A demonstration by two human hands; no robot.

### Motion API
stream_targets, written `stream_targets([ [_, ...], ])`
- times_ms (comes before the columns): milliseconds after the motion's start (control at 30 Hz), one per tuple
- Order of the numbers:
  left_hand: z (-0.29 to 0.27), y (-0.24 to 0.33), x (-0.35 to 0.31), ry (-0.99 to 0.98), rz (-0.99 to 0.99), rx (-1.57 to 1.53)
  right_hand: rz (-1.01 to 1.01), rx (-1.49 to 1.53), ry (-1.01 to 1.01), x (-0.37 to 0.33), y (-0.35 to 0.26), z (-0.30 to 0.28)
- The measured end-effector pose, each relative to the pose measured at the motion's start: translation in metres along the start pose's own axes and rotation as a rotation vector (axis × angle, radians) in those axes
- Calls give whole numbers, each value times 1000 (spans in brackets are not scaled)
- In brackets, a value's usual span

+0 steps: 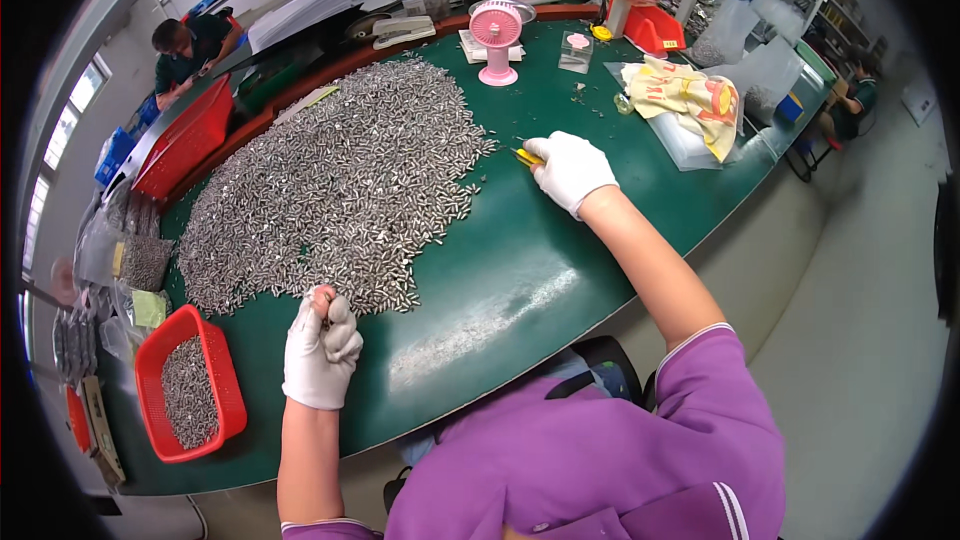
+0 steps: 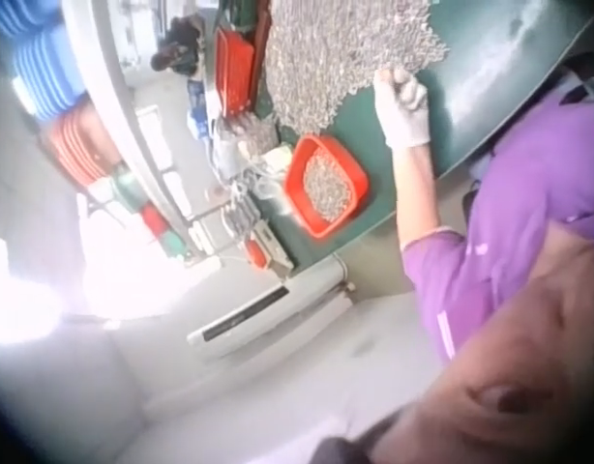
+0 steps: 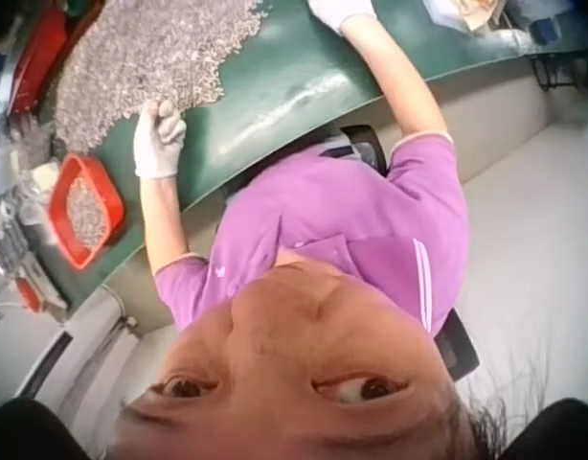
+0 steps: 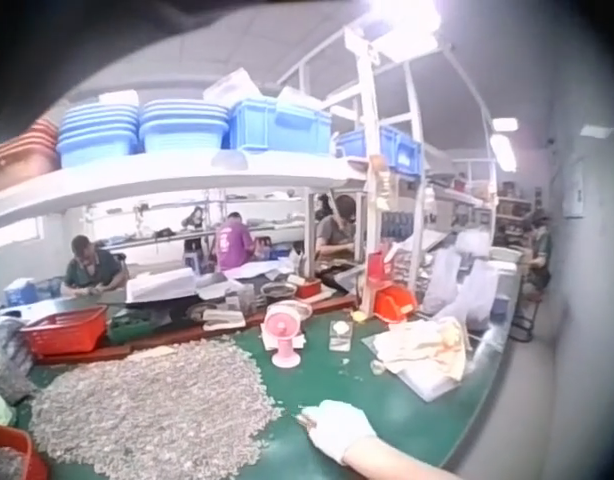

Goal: Manually sorting small metal components from a large pile into a red plastic bin.

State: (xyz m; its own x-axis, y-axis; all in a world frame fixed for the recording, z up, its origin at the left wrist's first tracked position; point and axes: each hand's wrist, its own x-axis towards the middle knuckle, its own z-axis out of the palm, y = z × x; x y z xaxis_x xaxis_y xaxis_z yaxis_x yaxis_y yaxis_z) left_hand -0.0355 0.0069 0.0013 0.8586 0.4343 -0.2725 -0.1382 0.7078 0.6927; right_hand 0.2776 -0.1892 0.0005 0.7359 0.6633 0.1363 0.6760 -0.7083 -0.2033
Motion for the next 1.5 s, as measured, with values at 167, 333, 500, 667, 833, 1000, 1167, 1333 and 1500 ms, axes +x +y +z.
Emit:
stream_targets([
  [167, 5, -4, 30, -92, -69, -145, -243, 27, 169, -5, -44, -10],
  [333, -1, -19, 37, -142, -11, -265, -666, 445, -202, -1, -83, -3],
  [500, -5, -23, 34, -116, -1, -208, -597, 321, -104, -12, -95, 16],
  [667, -2, -29, 30, -124, -14, -152, -649, 262, -111, -14, -91, 17],
  [833, 2, -30, 29, -130, -75, -153, -802, 296, -116, -11, -88, 22],
  [1000, 6, -29, 27, -99, -99, -115, -858, 244, -168, -14, -94, 17],
  [1167, 14, -30, 23, -207, -145, -27, -879, 584, -102, -22, -108, 9],
  [1333, 23, -33, 18, -148, -254, 124, -1017, 661, -79, -29, -115, 11],
  [1500, 19, -30, 18, -173, -248, 115, -962, 712, 0, -29, -115, 11],
])
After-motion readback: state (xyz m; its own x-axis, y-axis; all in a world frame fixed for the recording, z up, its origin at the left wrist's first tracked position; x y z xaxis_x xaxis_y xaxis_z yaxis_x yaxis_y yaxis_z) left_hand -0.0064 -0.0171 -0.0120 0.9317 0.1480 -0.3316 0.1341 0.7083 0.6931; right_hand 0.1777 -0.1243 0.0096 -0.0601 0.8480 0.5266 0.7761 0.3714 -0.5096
